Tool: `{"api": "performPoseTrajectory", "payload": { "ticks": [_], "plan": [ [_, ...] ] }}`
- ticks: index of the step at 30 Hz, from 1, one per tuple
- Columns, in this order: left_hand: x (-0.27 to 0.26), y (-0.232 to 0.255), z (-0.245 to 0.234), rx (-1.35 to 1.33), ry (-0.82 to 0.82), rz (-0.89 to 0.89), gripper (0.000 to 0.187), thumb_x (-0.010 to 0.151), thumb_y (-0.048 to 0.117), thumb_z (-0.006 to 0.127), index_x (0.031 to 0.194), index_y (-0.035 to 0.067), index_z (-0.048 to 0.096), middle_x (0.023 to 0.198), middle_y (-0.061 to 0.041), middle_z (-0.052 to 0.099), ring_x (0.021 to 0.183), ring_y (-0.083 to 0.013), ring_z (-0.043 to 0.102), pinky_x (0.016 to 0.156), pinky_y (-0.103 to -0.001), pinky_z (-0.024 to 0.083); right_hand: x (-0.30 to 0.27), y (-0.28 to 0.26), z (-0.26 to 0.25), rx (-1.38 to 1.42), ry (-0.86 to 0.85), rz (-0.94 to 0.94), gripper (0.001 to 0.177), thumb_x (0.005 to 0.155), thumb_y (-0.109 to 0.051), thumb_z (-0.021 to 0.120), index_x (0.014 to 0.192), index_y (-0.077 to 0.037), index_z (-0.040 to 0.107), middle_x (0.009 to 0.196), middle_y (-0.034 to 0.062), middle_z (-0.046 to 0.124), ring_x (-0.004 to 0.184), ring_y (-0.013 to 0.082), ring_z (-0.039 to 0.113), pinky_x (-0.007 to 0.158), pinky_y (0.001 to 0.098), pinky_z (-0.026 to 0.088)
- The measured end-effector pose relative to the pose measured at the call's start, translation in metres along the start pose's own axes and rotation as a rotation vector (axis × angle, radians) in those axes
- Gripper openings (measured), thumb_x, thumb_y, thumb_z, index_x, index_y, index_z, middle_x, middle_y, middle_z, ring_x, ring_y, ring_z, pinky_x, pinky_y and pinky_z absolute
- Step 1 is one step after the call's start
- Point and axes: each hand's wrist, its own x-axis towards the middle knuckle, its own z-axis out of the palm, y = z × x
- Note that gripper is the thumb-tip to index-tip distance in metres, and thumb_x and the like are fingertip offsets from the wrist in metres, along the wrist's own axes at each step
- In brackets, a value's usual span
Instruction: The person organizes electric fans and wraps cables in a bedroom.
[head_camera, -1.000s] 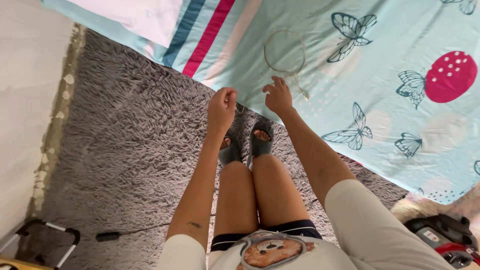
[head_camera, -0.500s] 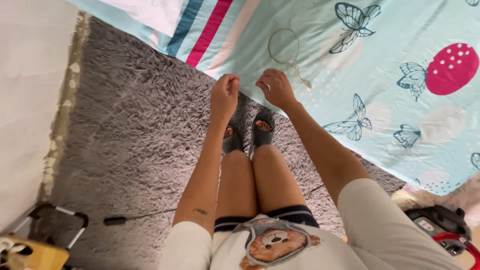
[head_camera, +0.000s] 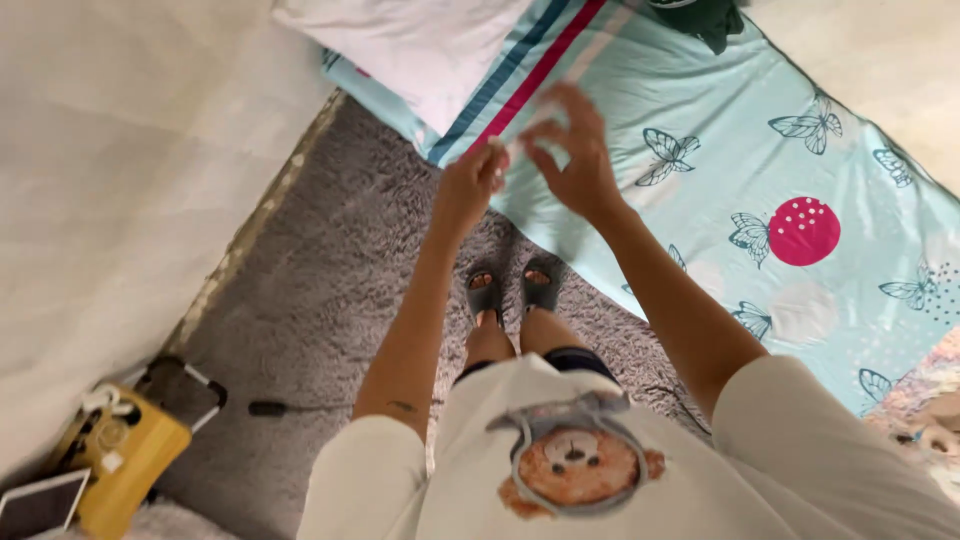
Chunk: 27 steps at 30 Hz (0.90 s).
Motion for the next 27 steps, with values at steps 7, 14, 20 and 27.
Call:
{"api": "performPoseTrajectory", "payload": {
  "ticks": [7, 14, 20, 27],
  "plan": [
    [-0.053, 0.083, -0.063, -0.539, 0.313, 0.029, 0.021, 0.102, 0.015, 0.063, 0.109, -0.002, 0.07, 0.089, -0.015, 0.076, 0.068, -0.0216, 0.076, 0.058, -0.031, 0.063, -0.023, -0.055, 0.014, 0.202, 0.146, 0.205, 0.025, 0.095, -0.007, 0.076, 0.116, -0.011, 0.063, 0.12, 0.0073, 0.062, 0.105, 0.0217, 0.061, 0.09, 0.0369, 0.05],
    [-0.111, 0.09, -0.058, -0.885, 0.588, 0.172, 0.019, 0.103, 0.012, 0.062, 0.105, -0.006, 0.067, 0.092, -0.017, 0.077, 0.078, -0.0253, 0.082, 0.067, -0.035, 0.064, -0.014, -0.063, 0.02, 0.368, -0.39, 0.165, 0.02, 0.095, -0.015, 0.08, 0.114, -0.008, 0.076, 0.101, 0.0068, 0.067, 0.08, 0.0162, 0.06, 0.068, 0.0305, 0.05],
    [-0.22, 0.095, -0.047, -0.194, 0.96, -0.123, 0.023, 0.099, 0.019, 0.075, 0.088, -0.001, 0.075, 0.068, -0.011, 0.071, 0.057, -0.018, 0.065, 0.05, -0.031, 0.047, 0.011, -0.089, 0.021, 0.867, -0.667, 0.377, 0.018, 0.1, -0.013, 0.066, 0.111, -0.002, 0.075, 0.102, 0.0137, 0.078, 0.087, 0.0204, 0.075, 0.081, 0.0337, 0.064],
    [-0.298, 0.107, -0.038, 0.056, 1.277, -0.064, 0.01, 0.1, 0.011, 0.068, 0.101, 0.001, 0.071, 0.095, -0.016, 0.072, 0.076, -0.0254, 0.072, 0.07, -0.039, 0.056, 0.021, -0.142, 0.062, 1.46, -0.827, 0.375, 0.012, 0.109, -0.013, 0.061, 0.108, -0.003, 0.054, 0.086, 0.0084, 0.065, 0.078, 0.0211, 0.069, 0.072, 0.0354, 0.058]
  ]
}}
